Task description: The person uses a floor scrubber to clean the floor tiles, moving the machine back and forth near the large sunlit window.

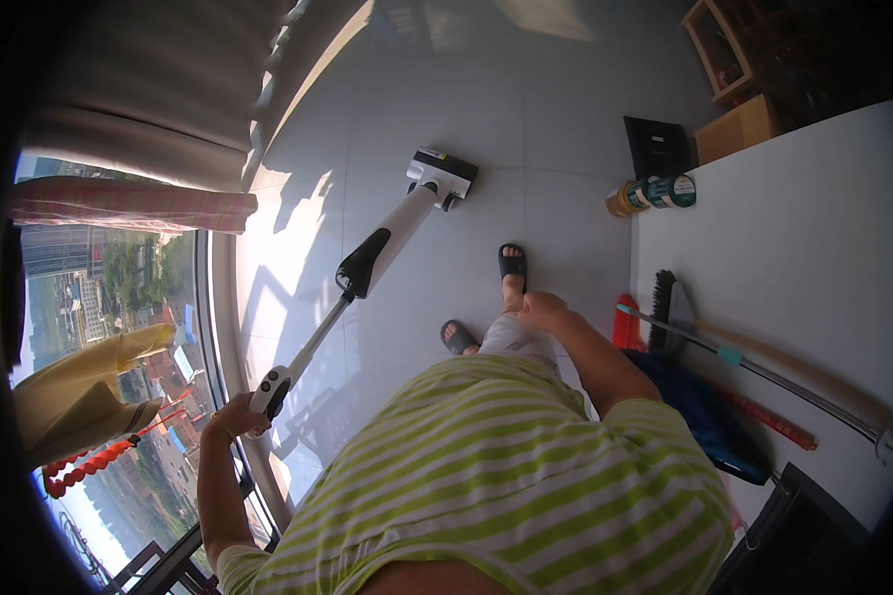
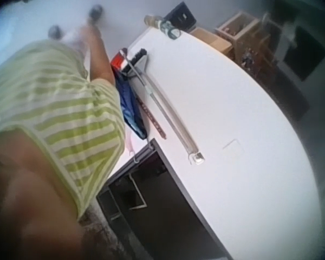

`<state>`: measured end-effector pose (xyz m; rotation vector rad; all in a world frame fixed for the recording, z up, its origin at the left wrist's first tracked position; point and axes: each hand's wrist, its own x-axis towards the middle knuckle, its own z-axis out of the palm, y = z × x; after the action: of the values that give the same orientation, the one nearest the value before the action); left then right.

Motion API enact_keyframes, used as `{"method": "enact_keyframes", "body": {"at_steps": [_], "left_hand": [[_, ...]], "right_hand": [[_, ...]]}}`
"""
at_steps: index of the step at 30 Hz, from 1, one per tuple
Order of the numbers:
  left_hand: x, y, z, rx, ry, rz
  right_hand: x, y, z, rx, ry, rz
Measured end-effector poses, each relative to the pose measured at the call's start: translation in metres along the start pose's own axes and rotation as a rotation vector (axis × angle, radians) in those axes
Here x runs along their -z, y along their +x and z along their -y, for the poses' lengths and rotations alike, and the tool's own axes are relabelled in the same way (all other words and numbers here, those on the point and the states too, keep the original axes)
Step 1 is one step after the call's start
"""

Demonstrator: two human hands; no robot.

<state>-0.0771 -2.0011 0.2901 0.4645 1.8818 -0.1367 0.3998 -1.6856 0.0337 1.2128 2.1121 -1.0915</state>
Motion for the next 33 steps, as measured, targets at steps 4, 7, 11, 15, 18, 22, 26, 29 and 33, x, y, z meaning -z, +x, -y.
{"method": "enact_keyframes", "body": {"at_steps": [4,7,11,15,18,22,26,29,33], "left_hand": [[-0.021,0.058,-0.084,-0.148,-0.078,0.084],[-0.047,0.084,-0.16,-0.248,-0.118,0.074],[-0.074,0.133,-0.251,-0.303,-0.232,0.084],[-0.09,0.165,-0.348,-0.358,-0.33,0.061],[-0.1,0.202,-0.409,-0.415,-0.41,0.078],[-0.11,0.242,-0.49,-0.483,-0.455,0.03],[-0.105,0.269,-0.536,-0.513,-0.482,-0.085],[-0.098,0.258,-0.562,-0.515,-0.461,-0.076],[-0.095,0.249,-0.533,-0.519,-0.454,-0.061]], "right_hand": [[0.015,0.003,-0.029,-0.054,0.041,-0.011],[0.039,0.001,-0.04,-0.08,0.092,-0.051],[0.063,0.0,-0.069,-0.065,0.182,-0.192],[0.082,-0.004,-0.095,-0.12,0.252,-0.196],[0.085,-0.011,-0.114,-0.15,0.28,-0.236],[0.076,-0.013,-0.14,-0.196,0.348,-0.247],[0.064,-0.016,-0.146,-0.148,0.383,-0.315],[0.049,-0.021,-0.145,-0.145,0.375,-0.402],[0.031,-0.022,-0.133,-0.144,0.346,-0.439]]}}
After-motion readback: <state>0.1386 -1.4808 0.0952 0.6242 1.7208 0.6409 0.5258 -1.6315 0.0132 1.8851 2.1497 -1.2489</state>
